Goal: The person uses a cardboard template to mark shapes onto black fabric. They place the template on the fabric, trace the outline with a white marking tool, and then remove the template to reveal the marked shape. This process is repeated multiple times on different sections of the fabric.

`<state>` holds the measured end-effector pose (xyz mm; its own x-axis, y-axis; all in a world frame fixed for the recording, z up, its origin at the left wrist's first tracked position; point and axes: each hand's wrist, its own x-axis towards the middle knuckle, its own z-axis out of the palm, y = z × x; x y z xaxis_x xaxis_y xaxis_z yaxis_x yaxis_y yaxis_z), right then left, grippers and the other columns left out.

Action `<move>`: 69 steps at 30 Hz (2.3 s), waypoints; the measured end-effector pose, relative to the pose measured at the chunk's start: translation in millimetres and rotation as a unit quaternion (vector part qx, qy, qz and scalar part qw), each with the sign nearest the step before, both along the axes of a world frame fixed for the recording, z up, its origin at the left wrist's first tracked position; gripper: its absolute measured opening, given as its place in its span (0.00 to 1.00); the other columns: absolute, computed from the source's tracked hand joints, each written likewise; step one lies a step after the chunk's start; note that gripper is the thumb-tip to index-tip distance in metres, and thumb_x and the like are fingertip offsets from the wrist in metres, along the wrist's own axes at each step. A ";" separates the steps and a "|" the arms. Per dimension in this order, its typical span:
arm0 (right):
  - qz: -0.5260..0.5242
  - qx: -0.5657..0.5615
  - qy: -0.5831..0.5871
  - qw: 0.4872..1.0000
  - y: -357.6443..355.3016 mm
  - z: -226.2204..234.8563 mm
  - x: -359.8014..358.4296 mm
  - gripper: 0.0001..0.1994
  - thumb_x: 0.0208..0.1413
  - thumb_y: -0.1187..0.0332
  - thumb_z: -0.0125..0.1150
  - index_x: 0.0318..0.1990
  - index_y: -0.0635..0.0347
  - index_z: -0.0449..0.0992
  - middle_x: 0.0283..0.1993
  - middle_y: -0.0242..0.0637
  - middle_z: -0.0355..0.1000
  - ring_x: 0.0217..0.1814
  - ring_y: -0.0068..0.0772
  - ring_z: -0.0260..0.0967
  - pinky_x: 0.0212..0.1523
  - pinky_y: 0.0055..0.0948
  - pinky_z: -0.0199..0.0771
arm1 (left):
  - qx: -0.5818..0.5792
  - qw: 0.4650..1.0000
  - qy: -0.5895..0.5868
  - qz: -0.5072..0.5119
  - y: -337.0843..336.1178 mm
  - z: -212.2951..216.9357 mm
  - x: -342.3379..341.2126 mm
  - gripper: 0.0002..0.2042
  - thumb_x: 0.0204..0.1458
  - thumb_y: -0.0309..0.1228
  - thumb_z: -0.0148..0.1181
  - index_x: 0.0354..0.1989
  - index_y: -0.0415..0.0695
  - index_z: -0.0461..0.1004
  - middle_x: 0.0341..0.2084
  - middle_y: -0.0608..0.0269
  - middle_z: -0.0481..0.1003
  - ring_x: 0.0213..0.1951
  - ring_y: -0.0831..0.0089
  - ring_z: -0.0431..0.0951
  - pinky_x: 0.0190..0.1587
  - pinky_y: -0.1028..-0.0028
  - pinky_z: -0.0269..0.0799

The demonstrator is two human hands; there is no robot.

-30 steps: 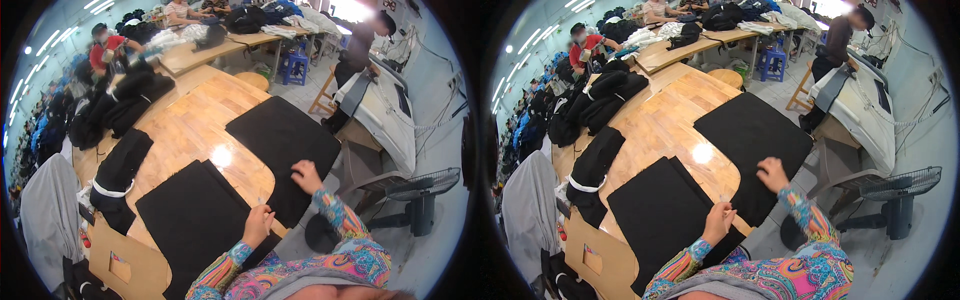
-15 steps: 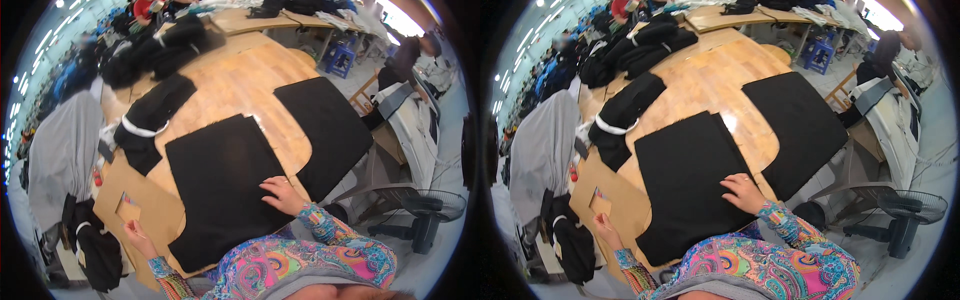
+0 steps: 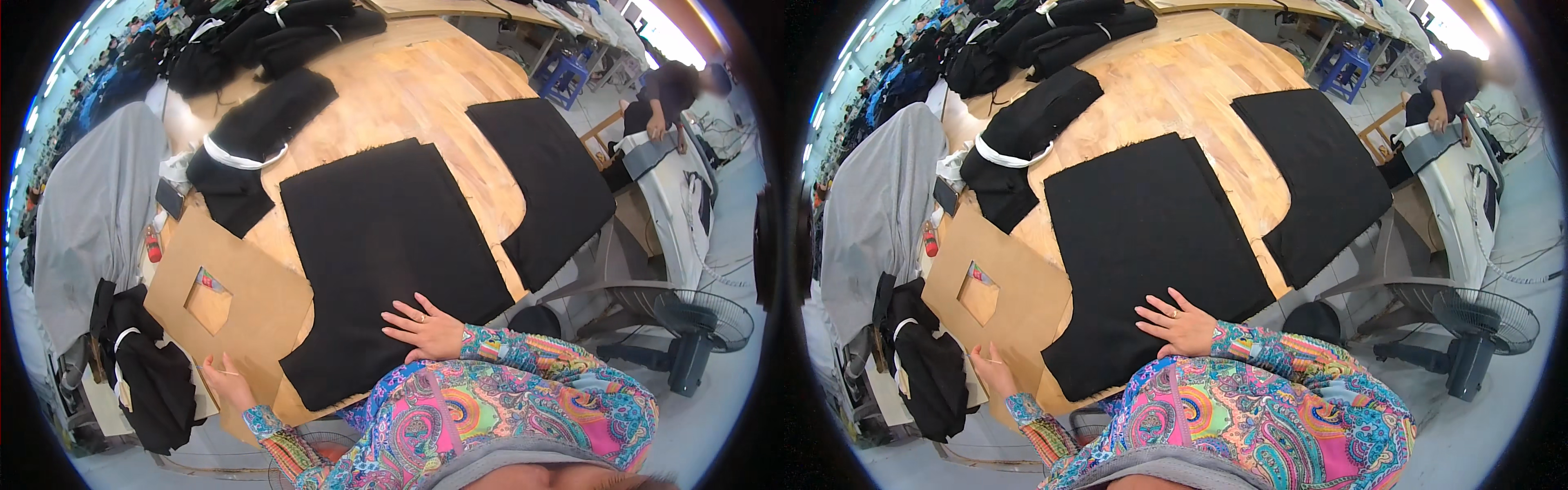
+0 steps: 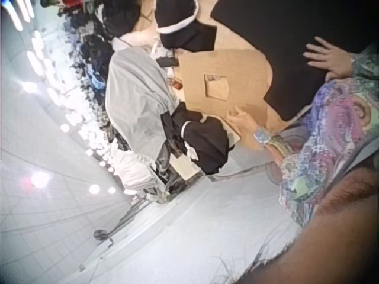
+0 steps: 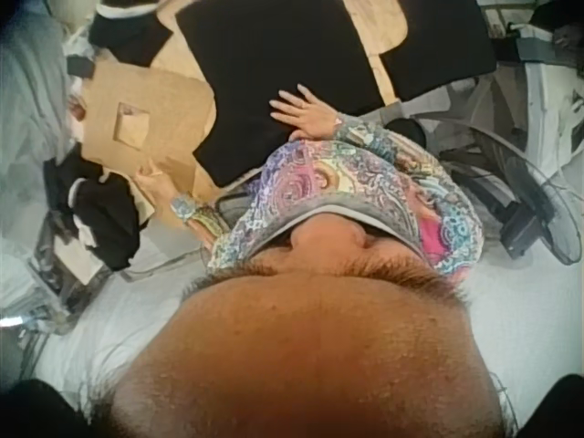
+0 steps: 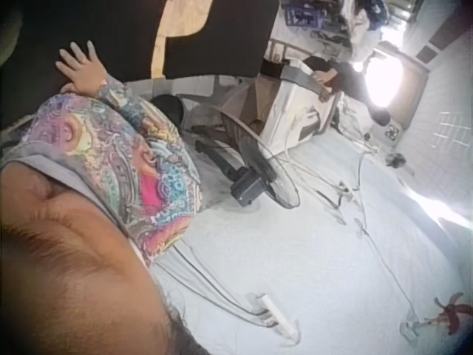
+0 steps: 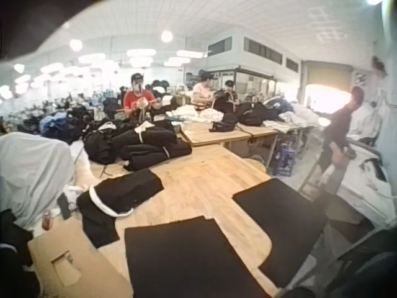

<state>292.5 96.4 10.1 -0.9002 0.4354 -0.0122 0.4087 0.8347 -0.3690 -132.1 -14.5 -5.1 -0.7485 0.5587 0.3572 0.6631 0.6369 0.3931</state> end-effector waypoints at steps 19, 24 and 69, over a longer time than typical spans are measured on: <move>-0.129 0.048 0.054 0.989 8.4 -14.7 9.6 0.42 0.50 0.35 0.45 0.64 0.59 0.56 0.70 0.39 0.46 0.75 0.40 0.32 0.70 0.53 0.25 | -0.051 0.996 -0.043 0.061 -11.2 -17.6 -91.8 0.19 0.52 0.39 0.60 0.43 0.36 0.66 0.37 0.46 0.72 0.39 0.51 0.72 0.43 0.62 0.67; -0.174 0.064 0.060 0.981 7.1 -8.4 11.9 0.41 0.50 0.37 0.47 0.63 0.58 0.57 0.70 0.40 0.47 0.74 0.41 0.33 0.69 0.54 0.27 | -0.069 0.993 -0.061 0.069 4.3 -7.7 -78.2 0.17 0.51 0.39 0.61 0.37 0.38 0.66 0.31 0.49 0.73 0.35 0.52 0.73 0.39 0.62 0.68; -0.412 0.028 0.044 0.910 -34.4 32.2 92.0 0.25 0.40 0.65 0.67 0.50 0.58 0.71 0.57 0.42 0.61 0.62 0.50 0.52 0.59 0.45 0.52 | -0.038 0.987 -0.128 0.085 57.8 -18.2 -127.4 0.24 0.30 0.33 0.75 0.35 0.34 0.71 0.35 0.48 0.74 0.39 0.59 0.75 0.45 0.67 0.70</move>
